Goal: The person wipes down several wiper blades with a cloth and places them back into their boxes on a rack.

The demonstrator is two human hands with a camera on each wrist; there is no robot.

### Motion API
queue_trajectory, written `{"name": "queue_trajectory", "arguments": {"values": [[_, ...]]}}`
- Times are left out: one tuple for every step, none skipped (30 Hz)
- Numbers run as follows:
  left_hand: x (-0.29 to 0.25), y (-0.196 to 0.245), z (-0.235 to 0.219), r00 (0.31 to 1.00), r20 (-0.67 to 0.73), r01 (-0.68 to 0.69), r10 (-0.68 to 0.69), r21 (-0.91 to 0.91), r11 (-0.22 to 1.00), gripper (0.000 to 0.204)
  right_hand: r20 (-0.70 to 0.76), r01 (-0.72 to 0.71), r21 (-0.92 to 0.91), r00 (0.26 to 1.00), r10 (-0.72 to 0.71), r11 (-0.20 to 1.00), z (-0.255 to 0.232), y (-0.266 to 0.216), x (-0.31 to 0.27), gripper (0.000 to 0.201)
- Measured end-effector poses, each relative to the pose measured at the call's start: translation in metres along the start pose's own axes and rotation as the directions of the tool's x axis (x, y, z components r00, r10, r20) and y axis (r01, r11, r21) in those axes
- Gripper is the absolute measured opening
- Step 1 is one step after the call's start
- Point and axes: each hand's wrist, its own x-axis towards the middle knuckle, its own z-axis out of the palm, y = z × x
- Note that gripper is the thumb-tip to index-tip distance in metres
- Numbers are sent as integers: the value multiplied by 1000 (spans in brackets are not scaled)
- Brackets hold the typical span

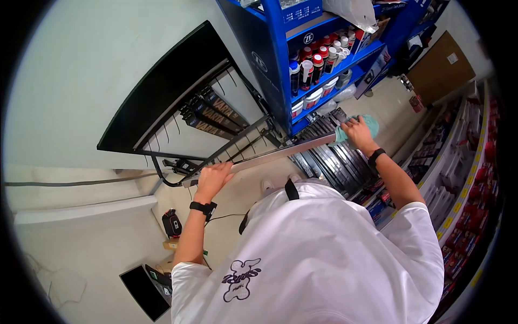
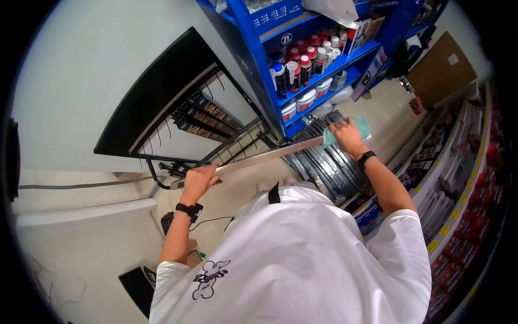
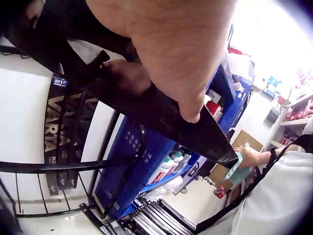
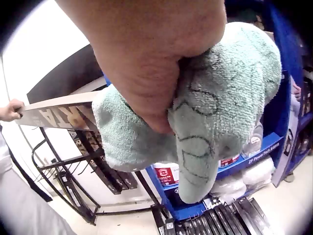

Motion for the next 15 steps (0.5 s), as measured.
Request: {"name": "queue_trajectory", "arguments": {"values": [[1, 1, -4, 1000, 1, 3, -3, -1, 1000, 32, -35, 35, -8, 999, -36, 999, -5, -1, 4, 19], [2, 1, -9, 1000, 24, 19, -19, 0, 1000, 32, -71, 70, -17, 995, -71, 997, -11, -3, 8, 17], [4, 0, -12, 998, 46, 37, -37, 4, 999, 32, -72, 75, -15, 995, -75, 997, -15, -7, 12, 17], [6, 1, -14, 998, 53, 43, -43, 3, 999, 33, -99, 107, -5, 989, -107, 994, -18, -12, 18, 16], [8, 2, -14, 997, 54, 46, -47, 7, 999, 33, -128, 138, 4, 982, -136, 990, -22, -18, 25, 16], [11, 3, -12, 999, 37, 31, -32, 24, 999, 33, -125, 159, 63, 981, -151, 985, -30, -27, 31, 16], [14, 5, -10, 1000, 21, 16, -16, 39, 999, 34, -126, 160, 63, 980, -151, 985, -32, -38, 37, 16], [15, 6, -6, 1000, 21, 16, -16, 39, 999, 34, -145, 182, 93, 975, -168, 979, -31, -49, 42, 16], [16, 6, -2, 1000, -10, 5, -4, 51, 999, 34, -164, 206, 121, 969, -185, 971, -30, -59, 47, 15], [18, 8, 0, 999, -39, -4, 6, 62, 998, 34, -164, 208, 121, 969, -187, 971, -30, -69, 50, 15], [20, 11, 2, 999, -39, 1, 1, 63, 998, 34, -181, 223, 143, 964, -196, 964, -30, -79, 54, 15], [22, 14, 2, 1000, 1, 9, -9, 85, 996, 34, -199, 239, 167, 958, -205, 956, -30, -89, 57, 14], [24, 16, 2, 999, 41, 16, -21, 108, 994, 34, -200, 246, 170, 957, -211, 954, -28, -98, 59, 14], [25, 18, 4, 999, 42, 22, -27, 110, 994, 34, -181, 243, 187, 961, -209, 952, -26, -106, 62, 14], [26, 19, 6, 994, 87, 55, -65, 117, 992, 33, -163, 240, 202, 964, -208, 950, -23, -110, 65, 13]]}}
